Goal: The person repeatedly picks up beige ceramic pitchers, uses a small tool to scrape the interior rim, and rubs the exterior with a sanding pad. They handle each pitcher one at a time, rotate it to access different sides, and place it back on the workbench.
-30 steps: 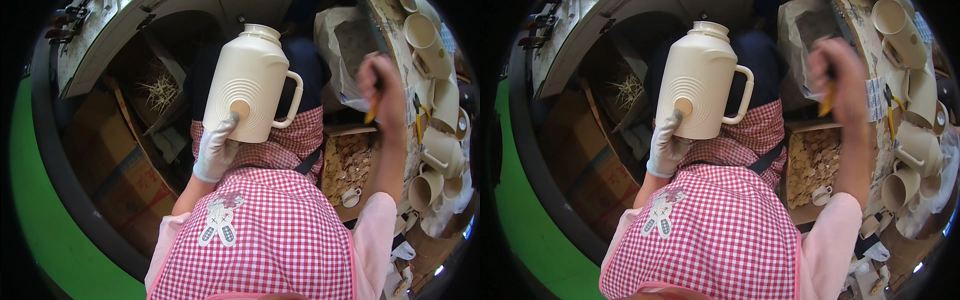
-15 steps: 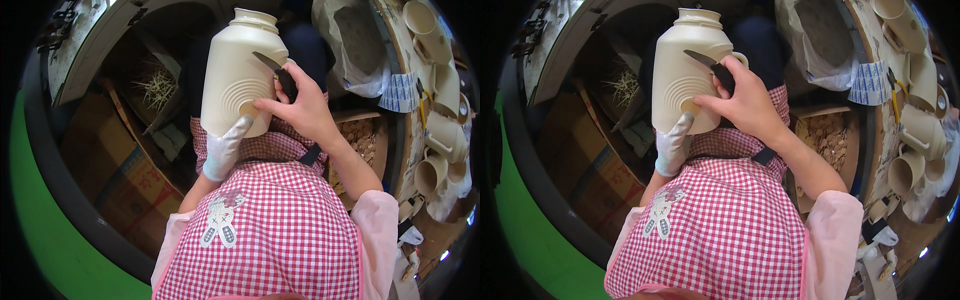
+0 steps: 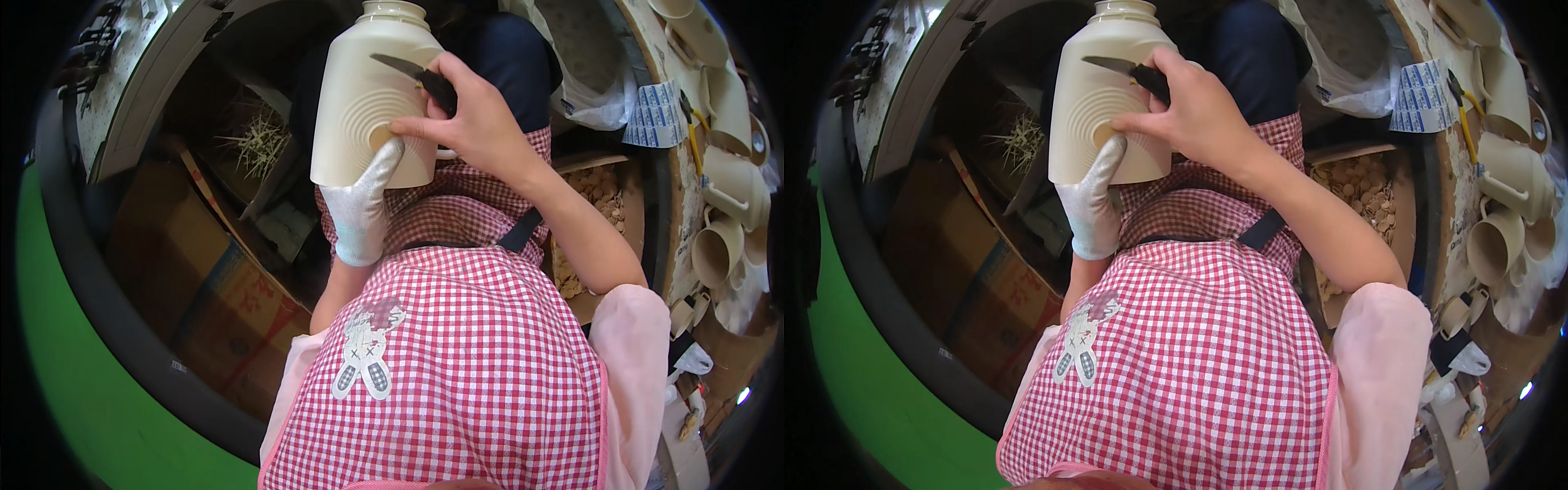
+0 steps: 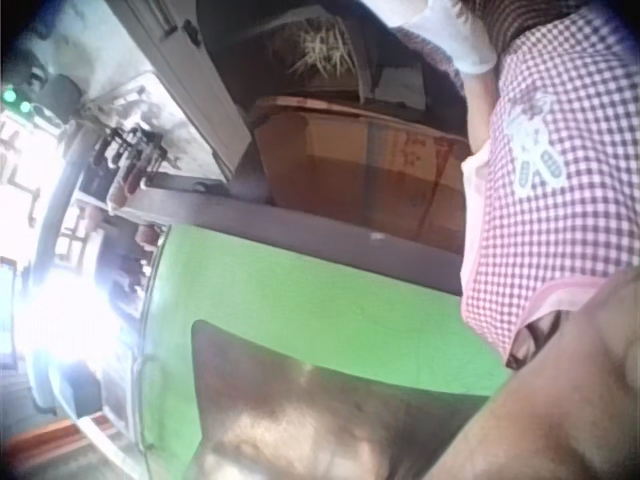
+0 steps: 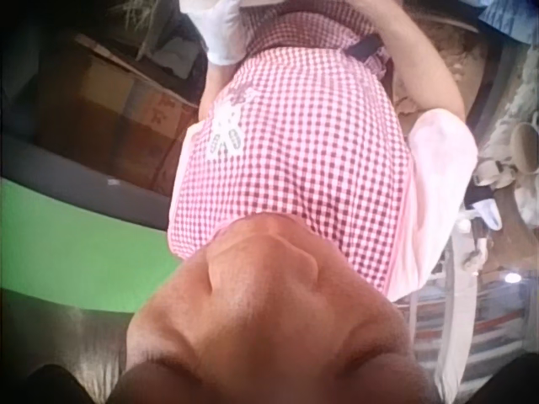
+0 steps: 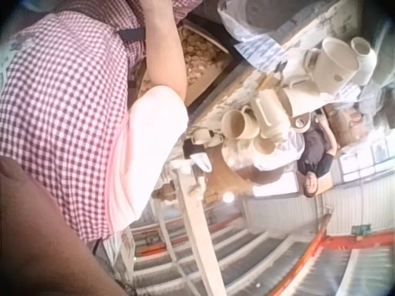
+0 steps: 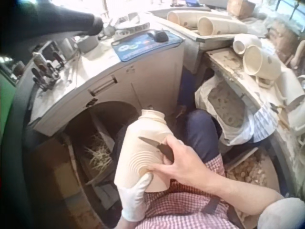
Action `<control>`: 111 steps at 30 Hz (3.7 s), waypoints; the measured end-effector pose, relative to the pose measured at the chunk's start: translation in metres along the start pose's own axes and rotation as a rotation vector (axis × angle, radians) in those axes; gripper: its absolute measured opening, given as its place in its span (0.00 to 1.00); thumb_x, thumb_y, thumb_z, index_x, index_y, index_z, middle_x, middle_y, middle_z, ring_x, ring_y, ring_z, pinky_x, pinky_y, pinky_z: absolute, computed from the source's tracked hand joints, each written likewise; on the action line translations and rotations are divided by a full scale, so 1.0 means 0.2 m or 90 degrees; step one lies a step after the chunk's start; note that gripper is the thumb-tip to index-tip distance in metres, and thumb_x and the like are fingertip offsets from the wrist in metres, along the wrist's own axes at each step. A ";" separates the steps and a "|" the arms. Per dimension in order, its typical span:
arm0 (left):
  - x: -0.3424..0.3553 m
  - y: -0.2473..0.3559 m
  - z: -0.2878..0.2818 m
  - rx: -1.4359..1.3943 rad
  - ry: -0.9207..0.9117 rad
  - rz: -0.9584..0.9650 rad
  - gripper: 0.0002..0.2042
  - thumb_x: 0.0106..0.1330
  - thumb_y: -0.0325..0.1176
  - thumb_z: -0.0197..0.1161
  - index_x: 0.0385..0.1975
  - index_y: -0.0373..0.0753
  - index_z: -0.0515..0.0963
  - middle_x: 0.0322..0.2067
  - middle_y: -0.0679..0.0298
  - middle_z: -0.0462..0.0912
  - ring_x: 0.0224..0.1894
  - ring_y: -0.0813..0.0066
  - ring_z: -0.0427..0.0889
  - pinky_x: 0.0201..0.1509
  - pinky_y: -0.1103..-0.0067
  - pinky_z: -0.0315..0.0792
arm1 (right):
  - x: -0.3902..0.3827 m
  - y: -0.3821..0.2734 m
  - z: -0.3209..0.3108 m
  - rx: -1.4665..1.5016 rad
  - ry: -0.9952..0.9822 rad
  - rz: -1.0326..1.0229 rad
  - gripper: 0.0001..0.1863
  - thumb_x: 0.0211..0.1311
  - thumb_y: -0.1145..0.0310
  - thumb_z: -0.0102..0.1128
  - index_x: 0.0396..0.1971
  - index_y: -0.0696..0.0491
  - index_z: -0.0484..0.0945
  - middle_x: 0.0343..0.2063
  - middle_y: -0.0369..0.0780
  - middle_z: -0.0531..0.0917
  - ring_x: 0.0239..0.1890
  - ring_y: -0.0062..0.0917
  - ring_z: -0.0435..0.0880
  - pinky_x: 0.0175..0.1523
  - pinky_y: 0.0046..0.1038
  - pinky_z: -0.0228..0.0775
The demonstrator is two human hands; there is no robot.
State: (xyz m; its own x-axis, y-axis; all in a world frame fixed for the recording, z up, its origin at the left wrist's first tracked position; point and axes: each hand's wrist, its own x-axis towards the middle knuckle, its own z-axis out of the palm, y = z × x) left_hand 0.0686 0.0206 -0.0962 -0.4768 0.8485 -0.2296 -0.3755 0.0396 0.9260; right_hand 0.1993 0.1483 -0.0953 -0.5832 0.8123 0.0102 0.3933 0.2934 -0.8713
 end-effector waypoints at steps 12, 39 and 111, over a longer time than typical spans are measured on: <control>-0.05 0.09 -0.02 -0.103 -0.061 -0.026 0.24 0.67 0.13 0.62 0.63 0.35 0.77 0.63 0.55 0.79 0.66 0.64 0.77 0.73 0.68 0.70 | -0.37 -0.13 -0.12 0.263 -0.126 0.104 0.25 0.78 0.67 0.55 0.72 0.47 0.71 0.26 0.43 0.86 0.21 0.22 0.83 0.31 0.26 0.75; -0.05 0.13 0.01 0.022 0.019 0.031 0.20 0.72 0.26 0.63 0.62 0.28 0.75 0.55 0.57 0.83 0.57 0.69 0.83 0.63 0.73 0.76 | -0.24 0.00 -0.28 0.360 0.172 0.045 0.25 0.78 0.69 0.56 0.72 0.50 0.68 0.30 0.33 0.84 0.21 0.09 0.73 0.25 0.13 0.66; -0.09 0.20 0.03 -0.206 -0.012 -0.213 0.26 0.78 0.42 0.58 0.68 0.31 0.66 0.61 0.47 0.78 0.62 0.63 0.82 0.64 0.68 0.80 | -0.28 -0.19 -0.17 -0.033 -0.143 -0.111 0.26 0.75 0.79 0.56 0.70 0.45 0.76 0.25 0.39 0.82 0.22 0.16 0.76 0.30 0.22 0.72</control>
State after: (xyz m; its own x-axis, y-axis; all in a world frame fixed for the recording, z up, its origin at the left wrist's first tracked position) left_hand 0.0671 0.0112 -0.0522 -0.2735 0.8265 -0.4919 -0.7364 0.1490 0.6599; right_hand 0.2413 0.1091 -0.0454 -0.7860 0.6167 0.0430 0.3060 0.4486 -0.8397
